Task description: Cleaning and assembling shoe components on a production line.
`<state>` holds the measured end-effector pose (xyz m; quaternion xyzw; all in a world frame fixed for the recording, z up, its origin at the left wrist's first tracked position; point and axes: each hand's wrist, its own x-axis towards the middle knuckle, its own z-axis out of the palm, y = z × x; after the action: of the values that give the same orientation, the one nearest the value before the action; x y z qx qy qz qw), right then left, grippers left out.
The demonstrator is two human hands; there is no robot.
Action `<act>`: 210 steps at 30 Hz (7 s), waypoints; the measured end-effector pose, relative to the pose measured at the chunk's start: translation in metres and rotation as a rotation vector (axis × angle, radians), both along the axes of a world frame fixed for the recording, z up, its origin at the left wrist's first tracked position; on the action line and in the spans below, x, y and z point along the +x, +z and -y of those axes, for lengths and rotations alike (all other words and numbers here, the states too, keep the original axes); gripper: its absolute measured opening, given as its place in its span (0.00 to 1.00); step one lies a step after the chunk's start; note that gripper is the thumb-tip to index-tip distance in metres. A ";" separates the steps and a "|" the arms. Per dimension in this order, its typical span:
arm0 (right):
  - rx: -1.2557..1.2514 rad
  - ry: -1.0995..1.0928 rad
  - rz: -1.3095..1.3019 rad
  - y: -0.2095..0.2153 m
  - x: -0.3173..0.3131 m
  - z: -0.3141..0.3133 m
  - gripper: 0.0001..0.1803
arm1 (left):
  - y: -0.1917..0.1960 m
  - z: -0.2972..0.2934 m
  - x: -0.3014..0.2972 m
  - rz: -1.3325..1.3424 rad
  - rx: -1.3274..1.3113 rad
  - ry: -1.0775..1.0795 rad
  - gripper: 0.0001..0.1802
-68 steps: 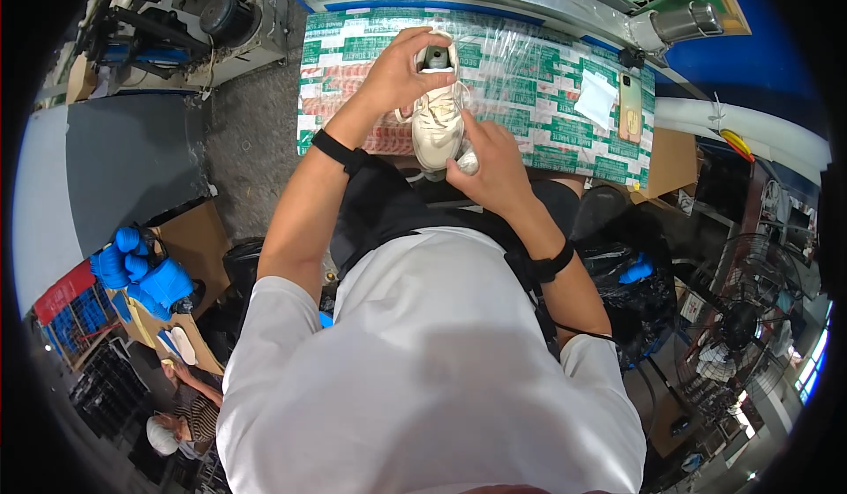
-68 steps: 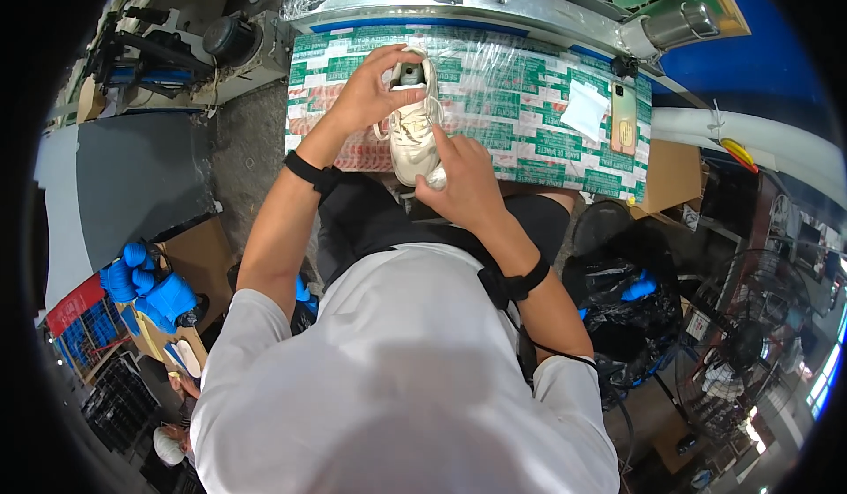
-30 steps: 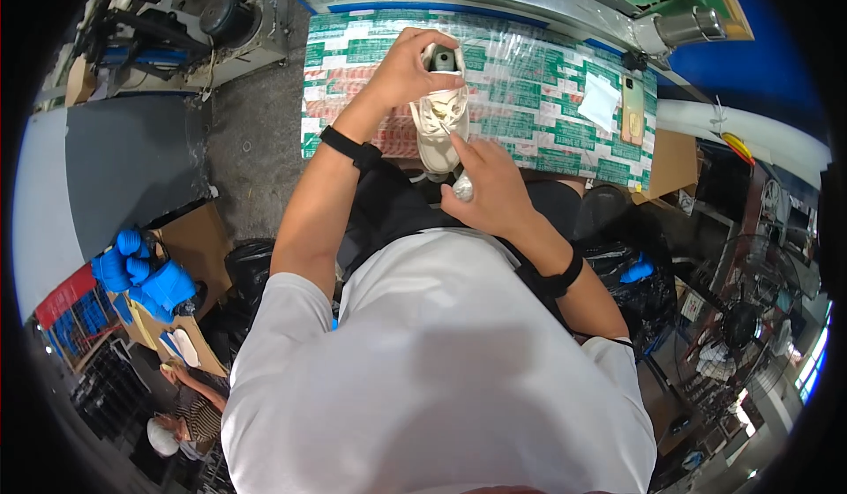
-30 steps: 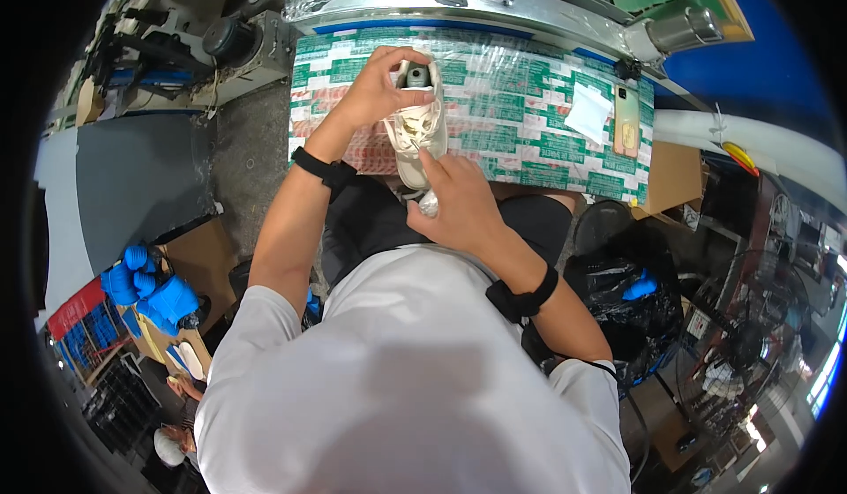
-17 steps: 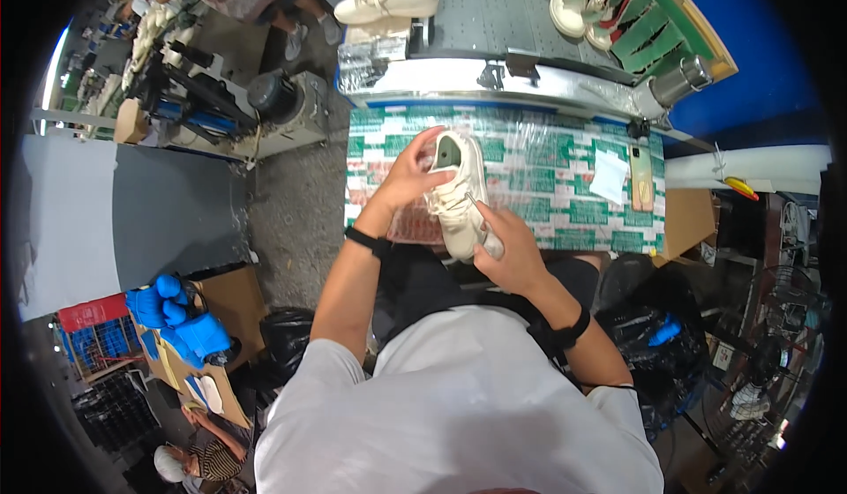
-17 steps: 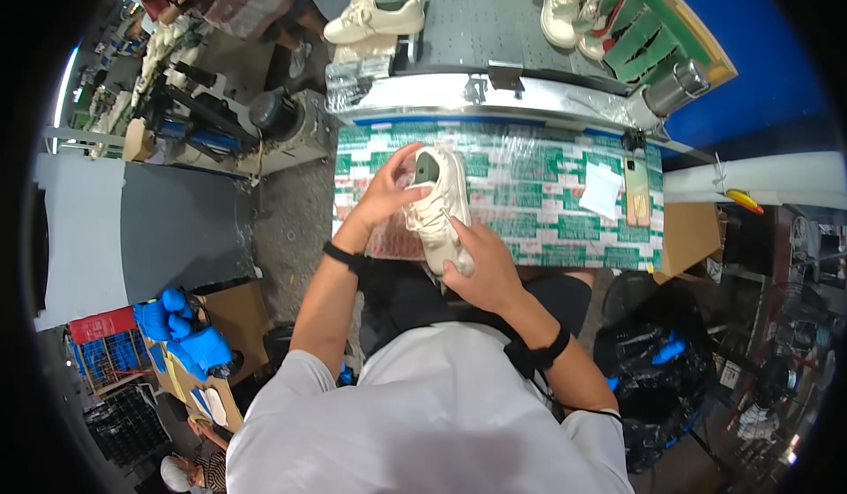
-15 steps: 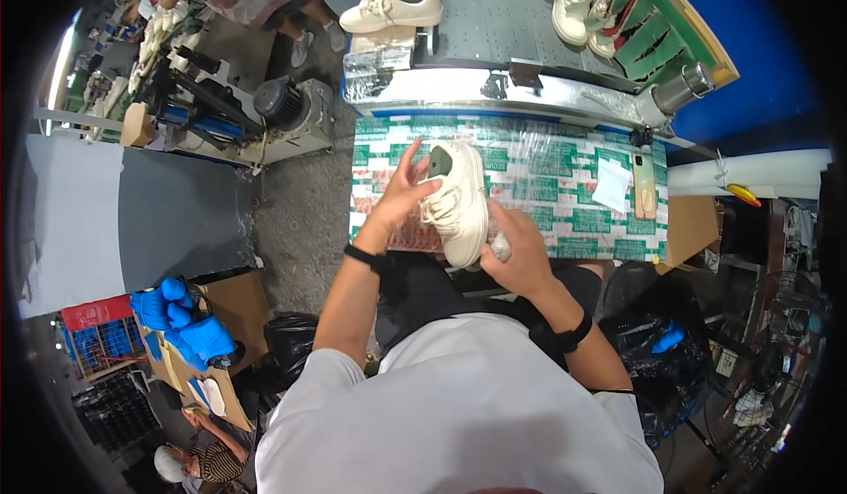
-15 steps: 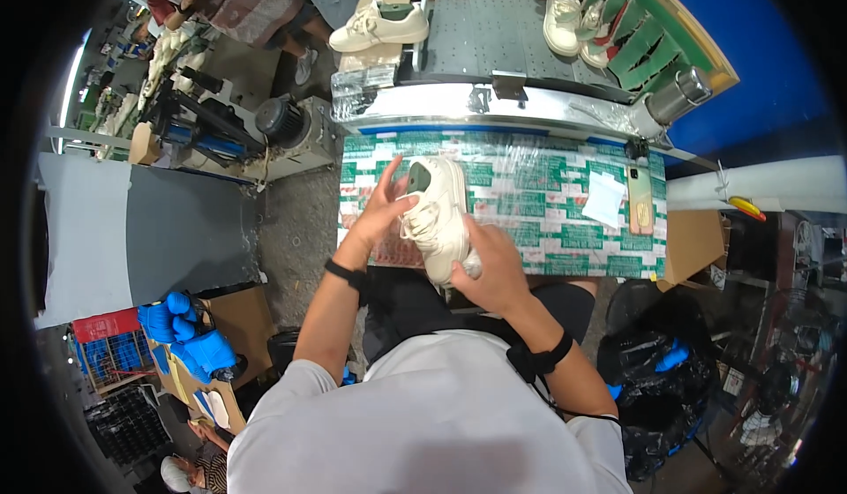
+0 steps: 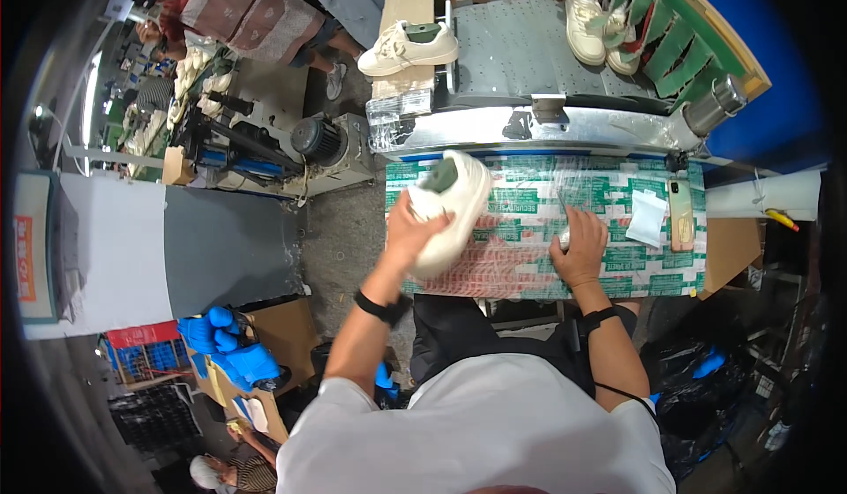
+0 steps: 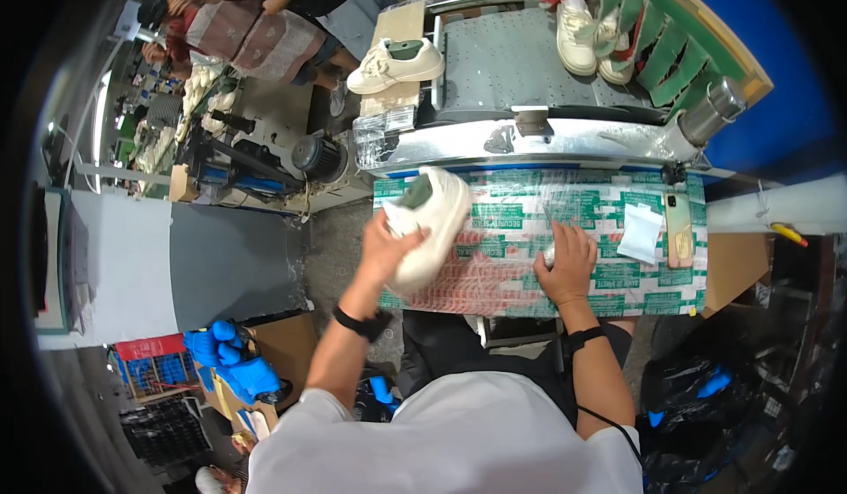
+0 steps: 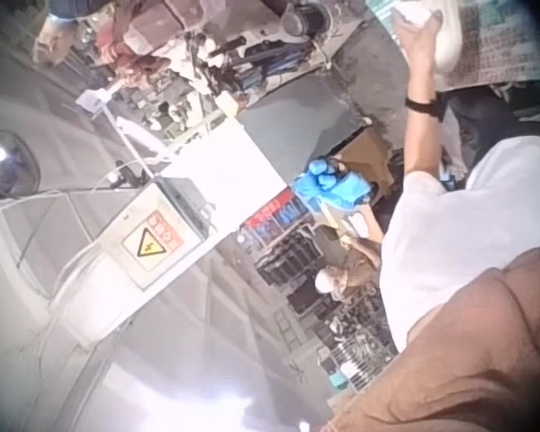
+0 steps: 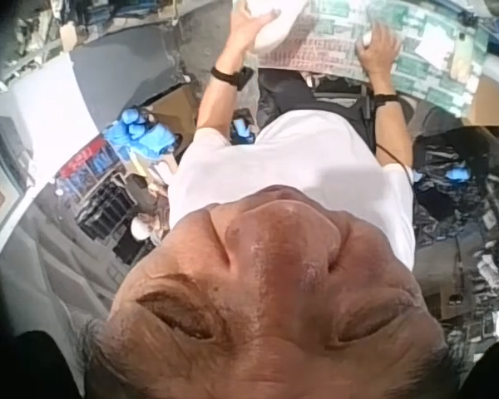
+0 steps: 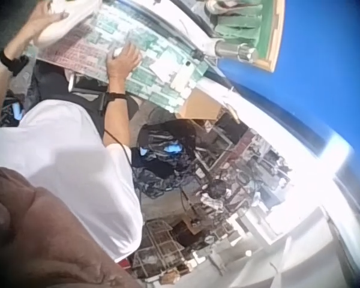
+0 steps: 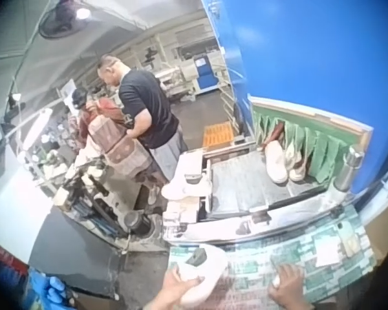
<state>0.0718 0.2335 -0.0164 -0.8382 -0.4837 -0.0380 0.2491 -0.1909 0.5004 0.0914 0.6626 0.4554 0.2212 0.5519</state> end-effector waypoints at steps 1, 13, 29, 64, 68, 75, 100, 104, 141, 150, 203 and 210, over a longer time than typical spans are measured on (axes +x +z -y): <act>0.002 -0.013 -0.005 0.001 0.001 0.002 0.38 | 0.022 -0.027 0.015 0.068 0.063 -0.082 0.41; 0.048 -0.017 -0.058 0.005 -0.002 -0.006 0.37 | 0.000 -0.259 0.111 -0.280 0.990 -0.166 0.63; 0.087 0.000 -0.007 0.004 0.001 0.003 0.36 | 0.323 0.201 0.044 0.737 0.996 -0.232 0.04; 0.158 -0.038 0.045 0.073 0.317 -0.318 0.42 | -0.099 -0.023 0.021 -0.515 0.772 -0.047 0.39; 0.211 -0.016 0.356 0.034 0.384 -0.379 0.49 | -0.104 -0.027 0.022 -0.565 0.713 -0.035 0.41; 0.200 -0.258 -0.066 0.027 0.376 -0.433 0.46 | -0.094 -0.021 0.016 -0.567 0.658 -0.051 0.40; 0.122 0.221 -0.519 0.087 -0.068 -0.154 0.41 | -0.102 -0.026 0.018 -0.489 0.699 -0.034 0.32; 0.403 0.292 -0.218 0.124 0.064 -0.196 0.19 | -0.095 -0.020 0.006 -0.521 0.698 -0.014 0.30; 0.314 -0.078 -1.341 0.119 0.050 -0.013 0.50 | -0.112 -0.037 0.018 -0.458 0.854 0.000 0.28; 0.006 0.138 -0.392 0.076 -0.028 -0.055 0.58 | -0.132 -0.027 0.008 -0.359 0.758 0.017 0.27; 0.123 -0.135 -1.135 0.015 0.012 0.062 0.28 | -0.009 0.141 0.005 -0.051 0.632 0.190 0.29; 0.013 -0.115 -0.911 -0.025 0.006 0.105 0.31 | -0.016 0.115 -0.011 -0.139 0.671 -0.058 0.10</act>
<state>0.0775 0.1285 -0.0411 -0.7934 -0.2773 0.3178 0.4390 -0.2017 0.3857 0.0753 0.8334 0.3746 0.2972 0.2770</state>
